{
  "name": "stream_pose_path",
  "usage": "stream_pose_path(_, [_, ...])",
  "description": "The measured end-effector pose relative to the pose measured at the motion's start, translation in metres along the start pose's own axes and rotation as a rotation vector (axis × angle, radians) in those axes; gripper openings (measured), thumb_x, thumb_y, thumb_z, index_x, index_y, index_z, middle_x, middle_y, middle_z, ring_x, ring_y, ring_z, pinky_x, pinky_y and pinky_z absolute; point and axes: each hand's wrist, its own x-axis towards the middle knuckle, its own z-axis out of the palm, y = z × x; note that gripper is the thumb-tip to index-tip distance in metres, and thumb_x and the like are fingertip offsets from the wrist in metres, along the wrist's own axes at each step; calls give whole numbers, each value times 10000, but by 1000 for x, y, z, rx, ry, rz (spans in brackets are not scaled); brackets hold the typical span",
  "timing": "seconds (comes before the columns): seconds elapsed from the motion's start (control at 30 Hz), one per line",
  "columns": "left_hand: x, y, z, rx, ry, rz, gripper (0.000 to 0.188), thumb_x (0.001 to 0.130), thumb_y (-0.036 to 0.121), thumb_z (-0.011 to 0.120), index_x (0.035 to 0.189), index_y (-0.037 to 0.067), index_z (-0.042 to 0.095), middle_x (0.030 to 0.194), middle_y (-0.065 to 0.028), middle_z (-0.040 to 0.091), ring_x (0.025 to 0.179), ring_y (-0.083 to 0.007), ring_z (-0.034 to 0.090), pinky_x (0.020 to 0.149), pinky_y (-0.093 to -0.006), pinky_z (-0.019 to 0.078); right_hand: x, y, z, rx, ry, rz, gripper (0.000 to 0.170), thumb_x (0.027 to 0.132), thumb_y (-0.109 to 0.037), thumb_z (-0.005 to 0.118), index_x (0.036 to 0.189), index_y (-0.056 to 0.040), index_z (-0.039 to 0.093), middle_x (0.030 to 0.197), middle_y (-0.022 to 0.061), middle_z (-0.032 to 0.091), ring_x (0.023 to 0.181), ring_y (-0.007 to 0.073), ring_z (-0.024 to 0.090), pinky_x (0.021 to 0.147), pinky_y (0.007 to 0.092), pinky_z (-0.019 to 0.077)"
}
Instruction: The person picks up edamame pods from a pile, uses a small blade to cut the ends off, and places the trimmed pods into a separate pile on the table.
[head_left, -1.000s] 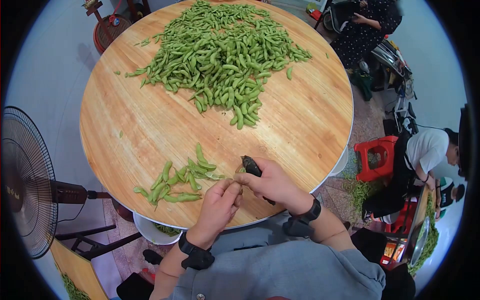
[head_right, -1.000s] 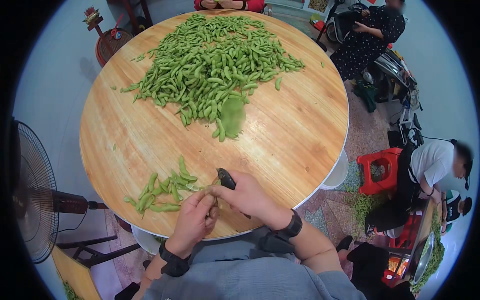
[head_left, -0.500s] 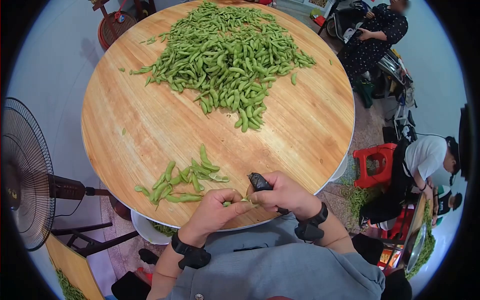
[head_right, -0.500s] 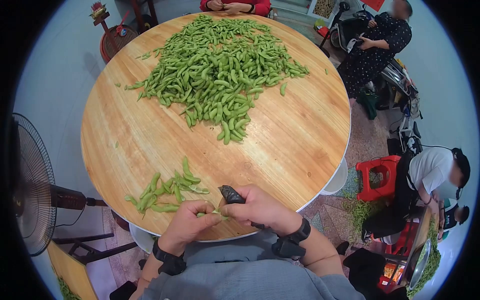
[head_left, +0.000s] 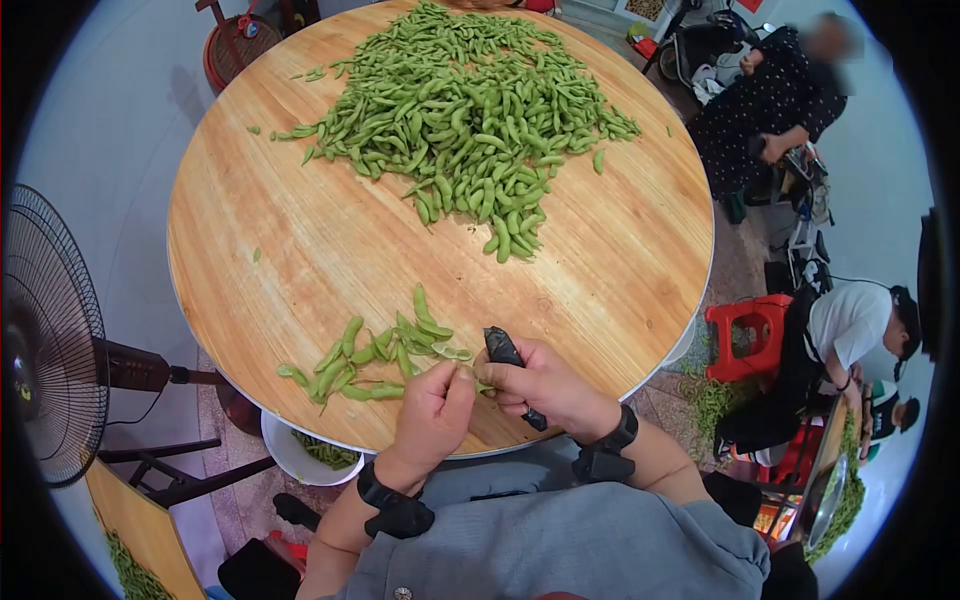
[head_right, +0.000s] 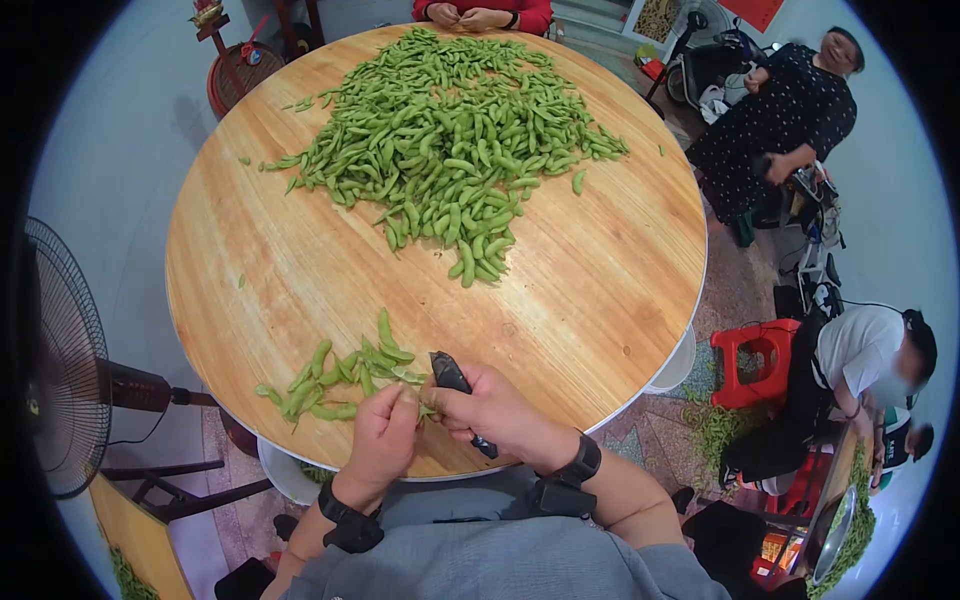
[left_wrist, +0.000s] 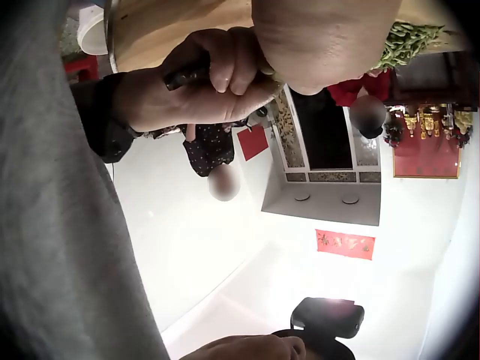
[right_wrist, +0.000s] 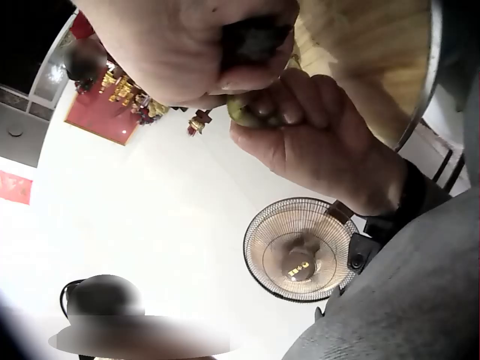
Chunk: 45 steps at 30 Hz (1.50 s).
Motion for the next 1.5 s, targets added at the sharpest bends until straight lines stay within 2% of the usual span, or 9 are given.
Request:
stream_pose_path(0.13, [1,12,-3,-392,-21,-353,264,898,172,510,695,6,477,564,35,423,517,-48,375,445,-233,314,0,-3,3,22,42,-34,50,852,-93,558,857,-44,546,632,-43,448,488,26,384,425,176,301])
stream_pose_path(0.3, [7,-1,-10,353,126,241,289,916,211,499,736,-15,485,550,-53,402,505,-148,428,476,-297,348,3,10,0,-1016,293,-832,110,830,-109,572,883,-13,579,636,-43,526,537,61,488,470,208,374])
stream_pose_path(0.57, [1,7,-5,-69,36,-4,292,933,208,439,732,2,478,574,-64,426,485,-139,406,454,-274,323,-4,-7,10,-239,50,-73,85,871,-113,542,880,-30,553,639,-22,499,505,52,449,447,205,353])
stream_pose_path(0.7, [1,8,-17,-648,162,-282,296,941,256,388,717,76,457,575,-1,407,404,-86,327,370,-207,250,23,5,-4,-265,161,-258,140,883,-162,507,863,-33,556,619,20,526,491,115,491,461,255,399])
stream_pose_path(0.77, [-2,6,-29,-786,194,-290,269,925,241,399,728,66,453,586,-15,413,430,-88,348,370,-215,251,44,14,-16,-1129,191,-928,184,840,-194,556,840,-11,563,655,104,566,591,274,544,554,370,445])
stream_pose_path(0.87, [-6,13,-34,-943,203,-309,235,901,221,414,736,57,445,605,-29,423,453,-94,367,372,-220,251,57,-16,-19,-1257,268,-941,221,787,-216,593,828,1,570,742,168,581,728,382,539,659,435,448])
stream_pose_path(1.1, [-14,14,-30,-1009,62,-451,232,901,241,433,734,82,419,625,-38,444,454,-110,376,378,-213,260,137,-93,-50,-1629,879,-732,194,753,-183,602,825,-5,575,728,218,551,727,365,570,638,435,463])
stream_pose_path(1.33, [-8,13,-22,-893,67,-440,261,935,289,433,768,90,416,629,-38,420,457,-115,375,349,-213,265,101,-89,-50,-1438,738,-820,253,738,-247,643,783,-7,577,695,167,581,662,310,589,575,393,462])
stream_pose_path(1.5, [4,15,-6,-751,48,-463,196,941,249,431,889,67,483,669,-37,450,479,-103,384,364,-189,272,35,-46,-37,-825,356,-364,256,753,-262,681,770,-26,581,571,20,518,524,126,501,502,293,411])
